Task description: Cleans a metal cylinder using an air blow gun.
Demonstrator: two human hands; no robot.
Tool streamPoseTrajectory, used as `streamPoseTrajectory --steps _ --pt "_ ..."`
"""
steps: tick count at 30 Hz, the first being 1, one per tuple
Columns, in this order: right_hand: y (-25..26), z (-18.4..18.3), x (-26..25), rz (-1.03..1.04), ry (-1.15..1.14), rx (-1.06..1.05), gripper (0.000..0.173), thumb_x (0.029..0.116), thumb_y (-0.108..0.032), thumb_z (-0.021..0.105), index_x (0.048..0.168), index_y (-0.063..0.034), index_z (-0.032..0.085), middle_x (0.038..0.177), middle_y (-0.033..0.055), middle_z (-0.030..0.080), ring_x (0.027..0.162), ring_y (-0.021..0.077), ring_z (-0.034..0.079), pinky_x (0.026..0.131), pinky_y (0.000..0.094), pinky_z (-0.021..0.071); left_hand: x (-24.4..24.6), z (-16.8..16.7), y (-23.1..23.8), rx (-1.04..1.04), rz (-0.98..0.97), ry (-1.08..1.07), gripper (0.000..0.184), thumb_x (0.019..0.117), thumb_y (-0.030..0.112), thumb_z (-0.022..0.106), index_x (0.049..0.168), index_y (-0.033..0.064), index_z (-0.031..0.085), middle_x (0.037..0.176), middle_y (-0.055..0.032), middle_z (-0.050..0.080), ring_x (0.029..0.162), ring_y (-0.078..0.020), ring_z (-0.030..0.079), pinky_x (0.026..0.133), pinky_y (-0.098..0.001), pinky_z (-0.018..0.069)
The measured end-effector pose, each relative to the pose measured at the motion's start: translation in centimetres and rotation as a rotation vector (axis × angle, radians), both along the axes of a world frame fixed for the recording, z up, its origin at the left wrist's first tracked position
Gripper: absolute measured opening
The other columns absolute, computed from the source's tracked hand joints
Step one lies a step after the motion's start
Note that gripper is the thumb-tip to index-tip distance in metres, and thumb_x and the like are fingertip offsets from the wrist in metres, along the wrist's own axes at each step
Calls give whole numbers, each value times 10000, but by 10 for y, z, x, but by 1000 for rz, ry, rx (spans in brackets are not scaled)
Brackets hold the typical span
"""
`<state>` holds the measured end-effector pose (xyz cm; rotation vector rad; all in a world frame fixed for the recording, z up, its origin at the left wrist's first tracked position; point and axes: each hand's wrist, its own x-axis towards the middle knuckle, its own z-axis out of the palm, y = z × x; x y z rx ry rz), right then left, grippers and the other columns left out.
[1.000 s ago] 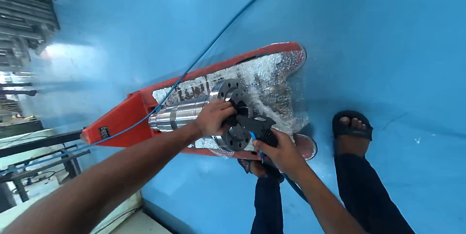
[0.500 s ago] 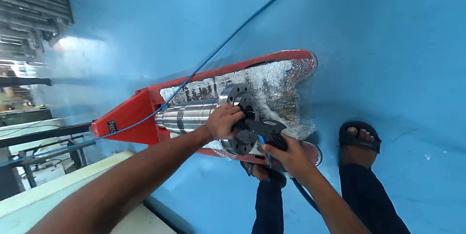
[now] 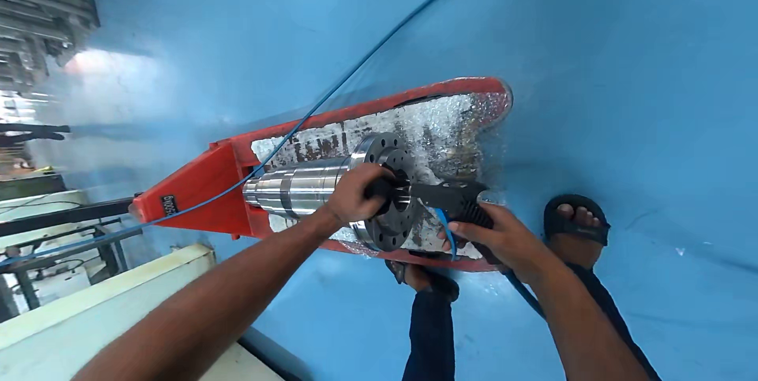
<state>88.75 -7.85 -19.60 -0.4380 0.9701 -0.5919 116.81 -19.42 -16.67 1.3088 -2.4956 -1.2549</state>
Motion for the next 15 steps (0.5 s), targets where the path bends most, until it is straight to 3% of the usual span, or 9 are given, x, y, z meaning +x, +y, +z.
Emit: streamPoseTrajectory --steps 3,5,6,9,12,15 --pt "-3 0 -11 -64 18 2 164 984 -94 600 1120 -24 660 890 108 759 741 184 724 663 280 595 -23 10 -4 56 660 247 291 834 -3 552 1100 -25 667 985 -35 734 890 -76 699 832 -313 603" --pt "-5 -1 -9 -122 48 -9 156 986 -95 591 1110 -27 657 889 102 755 731 173 717 647 274 590 -30 10 -23 -5 914 391 200 863 -11 521 1021 52 626 862 41 709 763 -54 682 712 -302 608" --pt "-6 -2 -5 -139 68 -9 141 997 -91 597 1107 -26 656 893 102 754 729 172 716 638 273 587 -26 8 -33 -52 936 428 183 865 -10 525 999 68 622 854 45 708 766 -62 686 714 -314 610" --pt "-9 -4 12 -150 73 -27 141 1009 -102 601 1118 -29 653 907 96 754 738 174 716 636 274 589 -3 -1 -60 -128 628 360 230 877 -4 552 1085 -3 652 996 -33 730 905 -99 702 842 -340 606" --pt "-15 -1 29 -131 74 -37 150 998 -103 627 1122 -21 652 891 82 750 730 152 713 634 268 585 7 -4 -73 23 155 33 380 837 90 608 1185 -49 673 1117 -159 731 1037 -204 710 951 -438 580" --pt "-20 7 41 -100 124 -47 156 1004 -132 641 1136 -50 646 880 63 735 704 132 693 604 255 567 -4 -16 -70 100 -241 -210 357 830 168 636 1119 -26 717 1120 -218 721 1119 -377 685 979 -595 523"
